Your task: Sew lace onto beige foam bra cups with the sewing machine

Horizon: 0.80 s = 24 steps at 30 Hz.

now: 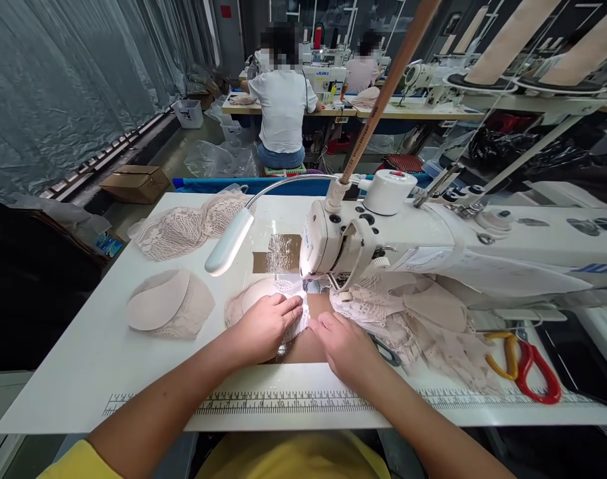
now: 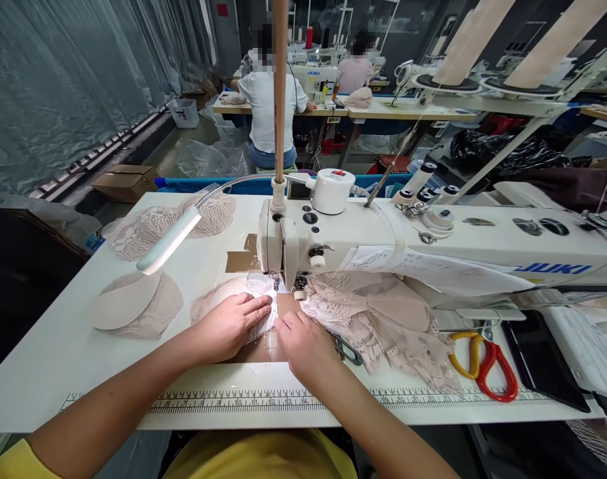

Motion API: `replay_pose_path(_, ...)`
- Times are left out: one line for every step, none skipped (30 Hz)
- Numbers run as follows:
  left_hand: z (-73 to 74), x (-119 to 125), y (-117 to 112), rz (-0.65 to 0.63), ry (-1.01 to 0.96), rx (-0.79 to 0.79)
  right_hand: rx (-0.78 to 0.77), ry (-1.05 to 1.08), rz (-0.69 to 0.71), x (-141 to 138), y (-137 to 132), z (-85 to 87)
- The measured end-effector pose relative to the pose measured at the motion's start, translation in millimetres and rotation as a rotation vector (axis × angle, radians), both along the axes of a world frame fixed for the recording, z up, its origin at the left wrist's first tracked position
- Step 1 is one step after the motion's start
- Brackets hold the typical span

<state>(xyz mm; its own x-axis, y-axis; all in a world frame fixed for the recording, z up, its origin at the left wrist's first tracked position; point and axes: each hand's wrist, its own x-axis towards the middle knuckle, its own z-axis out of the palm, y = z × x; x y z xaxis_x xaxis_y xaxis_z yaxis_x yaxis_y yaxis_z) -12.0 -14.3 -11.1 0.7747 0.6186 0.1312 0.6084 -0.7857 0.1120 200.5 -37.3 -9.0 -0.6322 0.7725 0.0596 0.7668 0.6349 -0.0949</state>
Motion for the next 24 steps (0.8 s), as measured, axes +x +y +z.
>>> replay_pose_path(0.1,-1,4,-0.002,0.005,0.006,-0.032,-0.020,-0.013,-2,3,3.0)
replay_pose_path(0.2,-2,8,-0.002,0.009,0.010,-0.059,-0.038,-0.024,-4,7,5.9)
replay_pose_path(0.4,-3,12,-0.003,0.014,0.013,-0.082,-0.055,-0.037,-6,10,8.5)
replay_pose_path(0.7,-3,17,-0.006,0.020,0.014,-0.097,-0.070,-0.050,-8,14,10.5)
replay_pose_path(1.0,-4,22,-0.009,0.029,0.013,-0.104,-0.081,-0.064,-10,18,11.9)
replay_pose_path(1.5,-4,27,-0.012,0.039,0.012,-0.105,-0.089,-0.078,-12,21,12.4)
replay_pose_path(2.1,-4,32,-0.016,0.048,0.012,-0.101,-0.093,-0.094,-13,23,12.3)
replay_pose_path(2.8,-4,37,-0.019,0.057,0.012,-0.092,-0.093,-0.108,-14,26,11.4)
replay_pose_path(3.5,-4,41,-0.023,0.064,0.012,-0.080,-0.089,-0.119,-14,27,10.0)
replay_pose_path(4.1,-4,44,-0.024,0.066,0.014,-0.067,-0.081,-0.125,-15,28,8.2)
replay_pose_path(4.6,-5,46,-0.023,0.066,0.016,-0.055,-0.071,-0.129,-15,29,6.4)
replay_pose_path(4.9,-5,48,-0.023,0.061,0.019,-0.044,-0.061,-0.129,-15,29,4.5)
replay_pose_path(4.8,-6,48,-0.027,0.052,0.022,-0.036,-0.051,-0.130,-14,30,2.8)
replay_pose_path(4.5,-6,48,-0.034,0.041,0.024,-0.029,-0.044,-0.130,-14,30,1.4)
replay_pose_path(4.0,-7,48,-0.046,0.025,0.027,-0.022,-0.040,-0.131,-14,29,0.2)
replay_pose_path(3.3,-8,46,-0.060,0.005,0.029,-0.015,-0.038,-0.133,-14,29,-0.7)
replay_pose_path(2.6,-8,45,-0.074,-0.013,0.030,-0.006,-0.036,-0.133,-14,29,-1.4)
replay_pose_path(1.9,-9,44,-0.085,-0.030,0.030,0.003,-0.033,-0.132,-13,30,-2.0)
replay_pose_path(1.3,-9,43,-0.091,-0.041,0.027,0.010,-0.030,-0.130,-13,30,-2.5)
replay_pose_path(1.0,-9,43,-0.095,-0.047,0.024,0.015,-0.028,-0.130,-14,30,-2.9)
replay_pose_path(0.8,-9,43,-0.096,-0.047,0.021,0.019,-0.028,-0.134,-14,30,-3.4)
replay_pose_path(0.8,-9,44,-0.093,-0.043,0.016,0.023,-0.029,-0.141,-14,31,-4.1)
replay_pose_path(0.9,-10,46,-0.089,-0.040,0.011,0.030,-0.030,-0.149,-14,31,-4.8)
replay_pose_path(1.0,-10,47,-0.084,-0.041,0.008,0.037,-0.028,-0.158,-14,31,-5.7)
